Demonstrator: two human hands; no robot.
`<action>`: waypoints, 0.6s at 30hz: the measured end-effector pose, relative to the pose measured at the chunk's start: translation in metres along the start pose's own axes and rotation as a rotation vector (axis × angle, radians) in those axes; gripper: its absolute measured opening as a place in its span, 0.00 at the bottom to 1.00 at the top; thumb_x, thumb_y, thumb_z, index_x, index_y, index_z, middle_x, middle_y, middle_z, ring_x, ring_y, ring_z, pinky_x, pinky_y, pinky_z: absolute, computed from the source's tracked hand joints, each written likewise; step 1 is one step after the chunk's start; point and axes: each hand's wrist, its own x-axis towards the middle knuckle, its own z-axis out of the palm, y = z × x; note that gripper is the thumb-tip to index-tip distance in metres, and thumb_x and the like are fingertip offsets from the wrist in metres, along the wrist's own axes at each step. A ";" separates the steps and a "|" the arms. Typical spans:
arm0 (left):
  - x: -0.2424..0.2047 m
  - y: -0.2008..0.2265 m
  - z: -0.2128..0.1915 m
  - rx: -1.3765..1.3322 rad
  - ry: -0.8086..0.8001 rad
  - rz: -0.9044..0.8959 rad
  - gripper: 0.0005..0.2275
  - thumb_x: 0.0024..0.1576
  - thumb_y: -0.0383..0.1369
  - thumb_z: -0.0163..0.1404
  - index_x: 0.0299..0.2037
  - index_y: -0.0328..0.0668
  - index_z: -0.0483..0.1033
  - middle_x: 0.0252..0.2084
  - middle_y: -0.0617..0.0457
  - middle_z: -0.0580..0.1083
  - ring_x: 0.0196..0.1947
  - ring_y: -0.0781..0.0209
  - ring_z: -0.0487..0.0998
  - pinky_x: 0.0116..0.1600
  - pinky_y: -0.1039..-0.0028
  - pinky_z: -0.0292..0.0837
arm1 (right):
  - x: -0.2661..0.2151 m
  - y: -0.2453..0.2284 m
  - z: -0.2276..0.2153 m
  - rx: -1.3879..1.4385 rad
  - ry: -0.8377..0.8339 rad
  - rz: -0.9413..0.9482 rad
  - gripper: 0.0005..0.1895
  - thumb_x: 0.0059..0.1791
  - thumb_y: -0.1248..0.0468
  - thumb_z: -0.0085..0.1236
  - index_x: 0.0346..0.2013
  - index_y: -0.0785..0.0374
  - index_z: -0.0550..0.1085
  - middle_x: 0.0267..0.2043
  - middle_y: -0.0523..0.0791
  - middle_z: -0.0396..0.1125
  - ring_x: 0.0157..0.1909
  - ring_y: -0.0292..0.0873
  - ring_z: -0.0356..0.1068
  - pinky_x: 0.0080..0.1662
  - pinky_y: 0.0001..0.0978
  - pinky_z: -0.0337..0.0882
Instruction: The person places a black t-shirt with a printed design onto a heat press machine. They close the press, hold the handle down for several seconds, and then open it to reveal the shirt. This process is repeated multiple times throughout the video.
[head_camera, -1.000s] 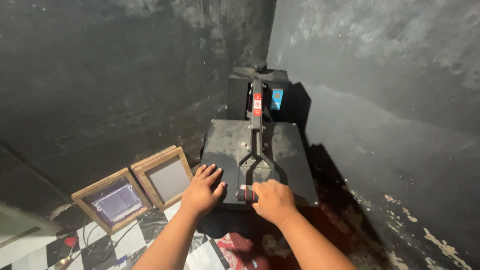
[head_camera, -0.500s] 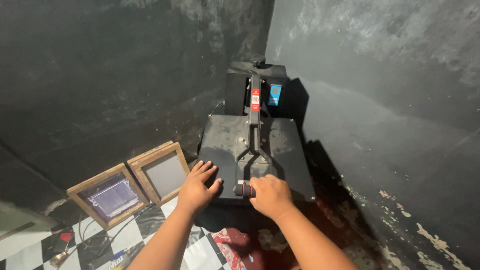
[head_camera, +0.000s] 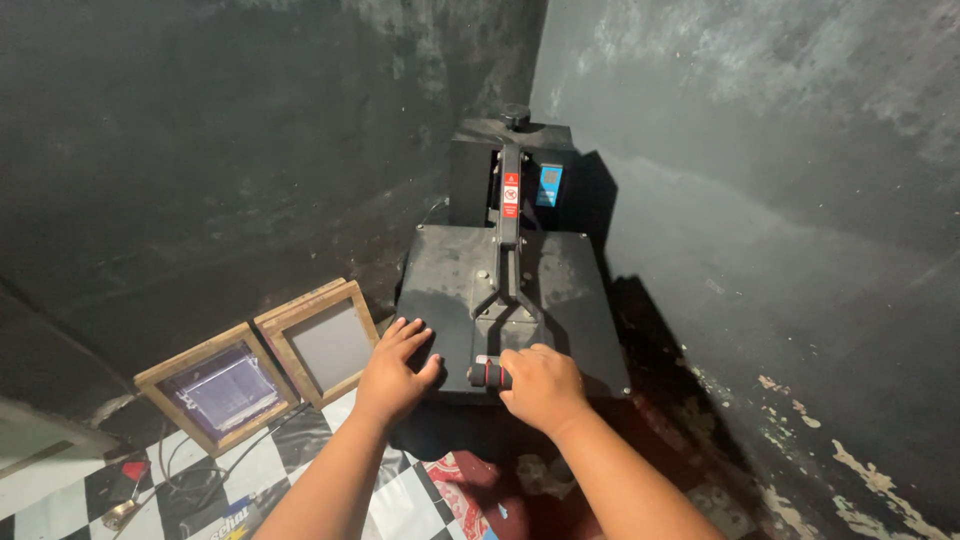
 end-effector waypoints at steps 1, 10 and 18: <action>0.001 -0.003 0.003 -0.003 0.018 0.011 0.21 0.52 0.42 0.60 0.57 0.53 0.80 0.64 0.55 0.75 0.71 0.54 0.66 0.74 0.66 0.62 | 0.000 0.001 0.003 -0.004 0.014 -0.012 0.09 0.31 0.51 0.59 0.21 0.43 0.68 0.17 0.36 0.64 0.28 0.41 0.71 0.30 0.32 0.72; 0.000 -0.012 0.011 -0.071 0.098 0.048 0.19 0.51 0.40 0.62 0.53 0.52 0.83 0.61 0.53 0.77 0.69 0.52 0.69 0.72 0.65 0.64 | 0.001 -0.001 -0.001 0.022 -0.029 0.022 0.09 0.31 0.51 0.59 0.21 0.43 0.69 0.18 0.35 0.64 0.29 0.40 0.71 0.32 0.31 0.73; 0.000 -0.017 0.018 -0.124 0.096 0.036 0.20 0.51 0.41 0.61 0.54 0.49 0.82 0.63 0.53 0.75 0.71 0.53 0.66 0.74 0.65 0.59 | 0.001 -0.001 -0.001 0.034 -0.097 0.018 0.11 0.31 0.53 0.62 0.23 0.46 0.70 0.21 0.38 0.67 0.31 0.45 0.69 0.30 0.39 0.71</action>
